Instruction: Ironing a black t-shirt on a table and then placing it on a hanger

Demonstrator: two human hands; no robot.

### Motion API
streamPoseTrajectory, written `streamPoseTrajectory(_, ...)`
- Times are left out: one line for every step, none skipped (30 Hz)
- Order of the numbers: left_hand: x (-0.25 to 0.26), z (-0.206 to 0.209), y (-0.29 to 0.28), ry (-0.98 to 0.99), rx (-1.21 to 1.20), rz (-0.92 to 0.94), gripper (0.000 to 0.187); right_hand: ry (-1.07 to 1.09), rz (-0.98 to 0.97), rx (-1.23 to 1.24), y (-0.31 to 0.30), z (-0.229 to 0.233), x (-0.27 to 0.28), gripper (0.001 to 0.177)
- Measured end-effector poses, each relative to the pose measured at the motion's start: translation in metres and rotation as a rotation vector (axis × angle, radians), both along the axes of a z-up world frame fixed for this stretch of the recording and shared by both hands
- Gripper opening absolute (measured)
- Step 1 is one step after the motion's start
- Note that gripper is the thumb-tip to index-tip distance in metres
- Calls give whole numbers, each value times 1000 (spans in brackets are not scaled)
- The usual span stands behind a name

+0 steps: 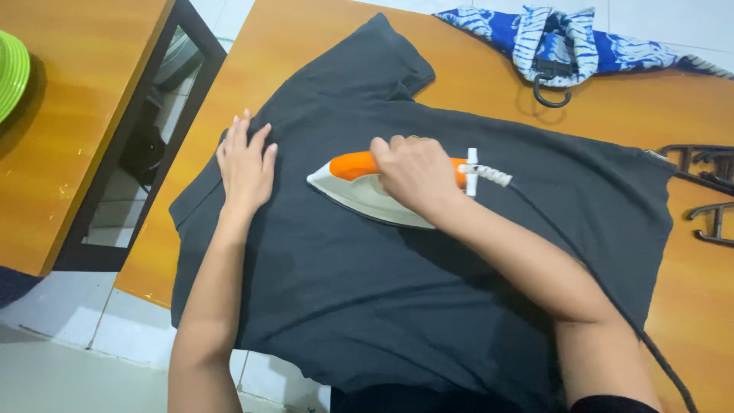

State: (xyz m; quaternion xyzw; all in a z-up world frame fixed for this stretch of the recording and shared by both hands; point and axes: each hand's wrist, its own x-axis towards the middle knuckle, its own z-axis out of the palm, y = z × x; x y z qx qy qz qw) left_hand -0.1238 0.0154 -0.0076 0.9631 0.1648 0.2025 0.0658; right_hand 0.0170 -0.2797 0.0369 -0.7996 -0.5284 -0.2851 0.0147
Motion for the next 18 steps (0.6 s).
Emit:
streamPoseTrajectory(0, 4, -2, 2, 1, 4, 37, 2, 4, 1, 6, -3, 2, 9)
streamPoseTrajectory(1, 9, -4, 36, -124, 29, 41, -40, -58, 13, 13, -6, 3, 4)
streamPoseTrajectory(0, 12, -6, 70, -252, 55, 47, -82, -119, 22, 19, -10, 4, 3)
streamPoseTrajectory(-1, 13, -7, 72, -253, 59, 47, -79, -115, 22, 20, -10, 4, 3)
streamPoseTrajectory(0, 14, -8, 97, -272, 72, 48, -94, -173, 40, 22, -10, 5, 5)
streamPoseTrajectory(0, 16, -10, 122, -292, 85, 50, -108, -232, 58, 23, -11, 6, 7)
streamPoseTrajectory(0, 15, -9, 121, -290, 83, 50, -108, -234, 60, 17, -2, 4, 7)
streamPoseTrajectory(-1, 14, -8, 136, -282, 106, 53, -58, -159, 9, 11, 7, 2, 6)
streamPoseTrajectory(0, 13, -8, 150, -273, 127, 55, -9, -85, -41, 5, 15, 0, 6)
streamPoseTrajectory(1, 11, -6, 148, -271, 124, 55, -11, -88, -38, -2, 19, 1, 6)
streamPoseTrajectory(1, 9, -4, 163, -281, 160, 56, 36, -70, -84, -8, 23, 0, 3)
streamPoseTrajectory(1, 6, -2, 179, -292, 196, 56, 84, -53, -129, -15, 26, 0, 5)
streamPoseTrajectory(2, 6, -3, 180, -294, 198, 56, 86, -51, -131, -13, 20, 5, 5)
streamPoseTrajectory(2, 5, -4, 186, -289, 224, 57, 41, -163, -89, -11, 13, 10, 5)
streamPoseTrajectory(1, 5, -4, 192, -283, 253, 58, -3, -272, -47, -8, 6, 14, 7)
streamPoseTrajectory(1, 4, -4, 194, -285, 259, 58, -1, -267, -49, -7, 7, 15, 7)
streamPoseTrajectory(0, 4, -2, 176, -293, 256, 57, 33, -306, -47, -4, 9, 16, 6)
streamPoseTrajectory(-1, 3, -1, 158, -301, 252, 56, 66, -345, -47, 0, 10, 17, 7)
